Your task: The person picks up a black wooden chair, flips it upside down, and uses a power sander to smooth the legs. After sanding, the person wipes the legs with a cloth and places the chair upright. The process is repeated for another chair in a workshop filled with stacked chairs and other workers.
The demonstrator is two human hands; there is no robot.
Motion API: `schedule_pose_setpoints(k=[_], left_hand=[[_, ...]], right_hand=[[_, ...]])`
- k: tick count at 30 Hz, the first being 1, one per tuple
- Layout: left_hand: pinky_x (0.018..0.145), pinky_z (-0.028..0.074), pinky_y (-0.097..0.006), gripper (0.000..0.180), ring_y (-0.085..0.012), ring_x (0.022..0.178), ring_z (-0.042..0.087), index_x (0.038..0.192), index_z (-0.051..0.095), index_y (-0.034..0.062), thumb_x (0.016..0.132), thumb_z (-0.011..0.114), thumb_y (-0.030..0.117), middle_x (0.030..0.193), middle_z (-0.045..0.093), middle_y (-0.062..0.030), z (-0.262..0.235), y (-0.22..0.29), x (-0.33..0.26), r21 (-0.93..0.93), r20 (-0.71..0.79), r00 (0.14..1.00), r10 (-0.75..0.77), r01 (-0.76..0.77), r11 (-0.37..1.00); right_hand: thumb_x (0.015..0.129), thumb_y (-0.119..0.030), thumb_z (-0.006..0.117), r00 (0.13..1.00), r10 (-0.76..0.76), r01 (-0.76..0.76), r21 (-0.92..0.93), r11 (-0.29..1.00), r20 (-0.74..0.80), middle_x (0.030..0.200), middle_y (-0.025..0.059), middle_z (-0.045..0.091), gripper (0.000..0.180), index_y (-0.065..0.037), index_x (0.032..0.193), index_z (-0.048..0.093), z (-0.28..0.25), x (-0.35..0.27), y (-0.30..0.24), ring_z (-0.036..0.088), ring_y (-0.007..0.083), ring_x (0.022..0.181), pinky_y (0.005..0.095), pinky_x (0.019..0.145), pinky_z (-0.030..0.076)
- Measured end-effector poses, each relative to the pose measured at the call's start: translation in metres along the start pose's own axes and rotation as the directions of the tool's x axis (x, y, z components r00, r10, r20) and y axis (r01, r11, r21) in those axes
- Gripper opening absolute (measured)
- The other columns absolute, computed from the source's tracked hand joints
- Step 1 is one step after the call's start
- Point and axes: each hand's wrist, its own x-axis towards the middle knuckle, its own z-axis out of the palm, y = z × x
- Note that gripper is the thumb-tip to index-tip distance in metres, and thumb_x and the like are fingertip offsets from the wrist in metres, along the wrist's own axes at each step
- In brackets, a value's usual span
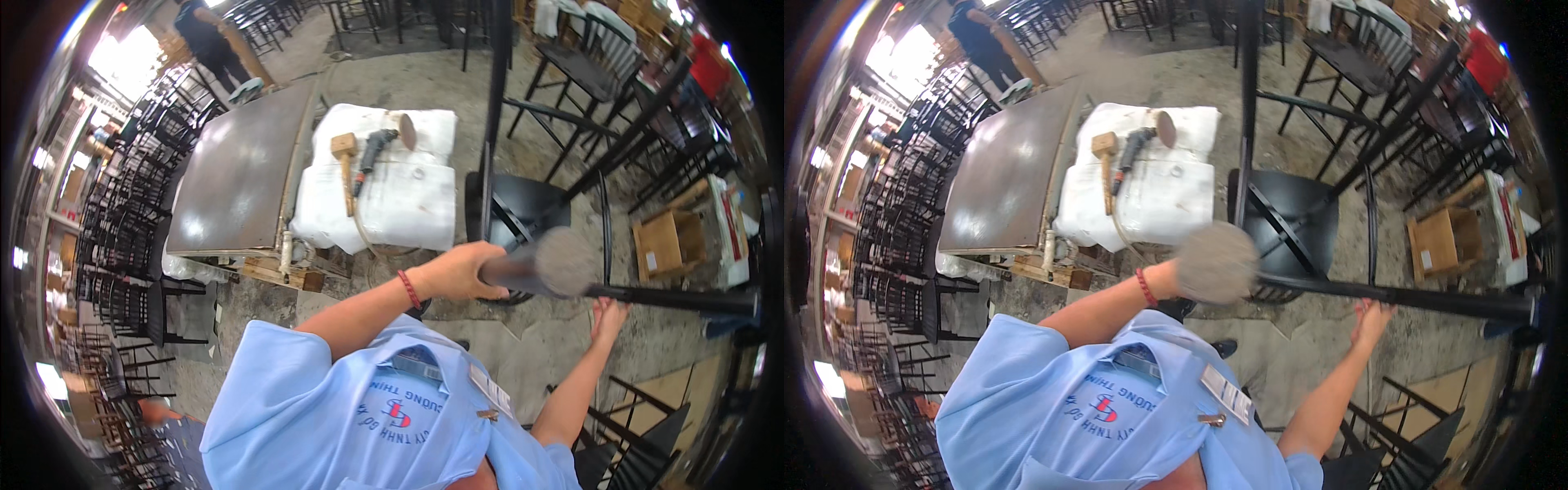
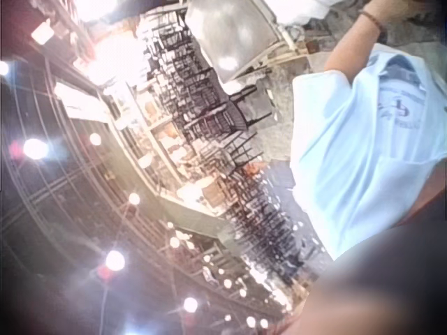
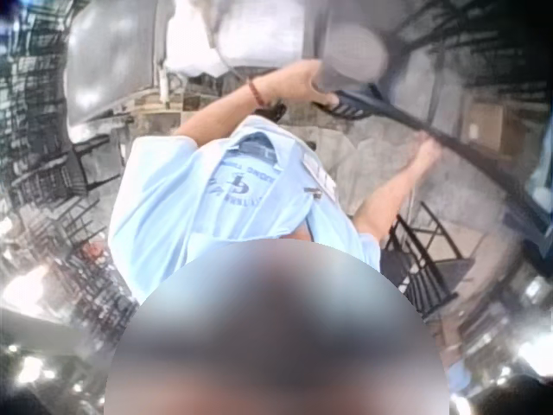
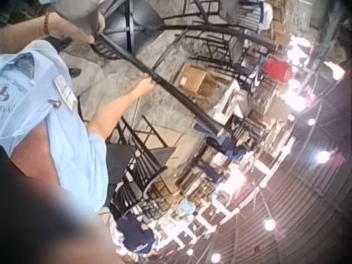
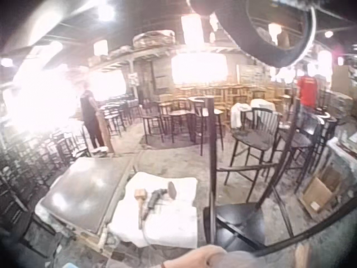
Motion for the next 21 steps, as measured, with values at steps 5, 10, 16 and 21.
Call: schedule_pose_setpoints(k=[5,10,16,21], left_hand=[[0.090,0.047,-0.037,0.040,-0.0294,0.104,0.062,0.111,0.062,0.0009,0.082,0.070,0.027,0.111,0.065,-0.0172,-0.046,-0.093,-0.064,0.003,-0.125,0.920,-0.371,0.374,0.927],[0.087,0.050,-0.042,0.035,-0.0380,0.097,0.063,0.113,0.059,-0.0018,0.085,0.054,0.018,0.098,0.066,-0.0235,-0.138,-0.252,-0.092,0.005,-0.544,0.514,-0.663,0.792,0.611],[0.089,0.050,-0.048,0.033,-0.0415,0.107,0.059,0.116,0.051,-0.0012,0.089,0.050,0.017,0.117,0.057,-0.0216,-0.178,-0.333,-0.044,0.099,-0.643,0.328,-0.692,0.931,0.350],[0.085,0.052,-0.044,0.037,-0.0359,0.099,0.065,0.117,0.049,-0.0007,0.084,0.057,0.014,0.103,0.064,-0.0206,-0.202,-0.353,-0.042,-0.017,-0.422,0.457,-0.783,0.860,0.511]], right_hand=[[0.095,-0.023,0.055,0.991,-0.091,0.088,0.040,0.995,0.100,0.124,0.0127,0.052,0.074,-0.013,0.153,0.009,0.007,-0.025,0.002,0.057,0.0211,0.101,0.0352,0.084,0.044],[0.093,-0.028,0.057,0.960,-0.271,0.262,0.126,0.957,0.066,0.125,0.0111,0.054,0.059,-0.010,0.146,0.035,-0.050,-0.041,0.066,0.056,0.0220,0.105,0.0360,0.084,0.048],[0.092,-0.017,0.053,0.907,0.417,-0.376,-0.340,0.862,0.053,0.068,0.0046,0.050,0.012,-0.006,0.097,0.054,0.027,-0.162,0.170,0.054,0.0150,0.061,0.0284,0.046,0.043],[0.092,-0.018,0.053,0.777,0.622,-0.441,-0.620,0.649,0.099,0.073,0.0057,0.052,0.015,-0.006,0.100,0.054,0.101,-0.253,0.223,0.055,0.0159,0.062,0.0286,0.048,0.045]])
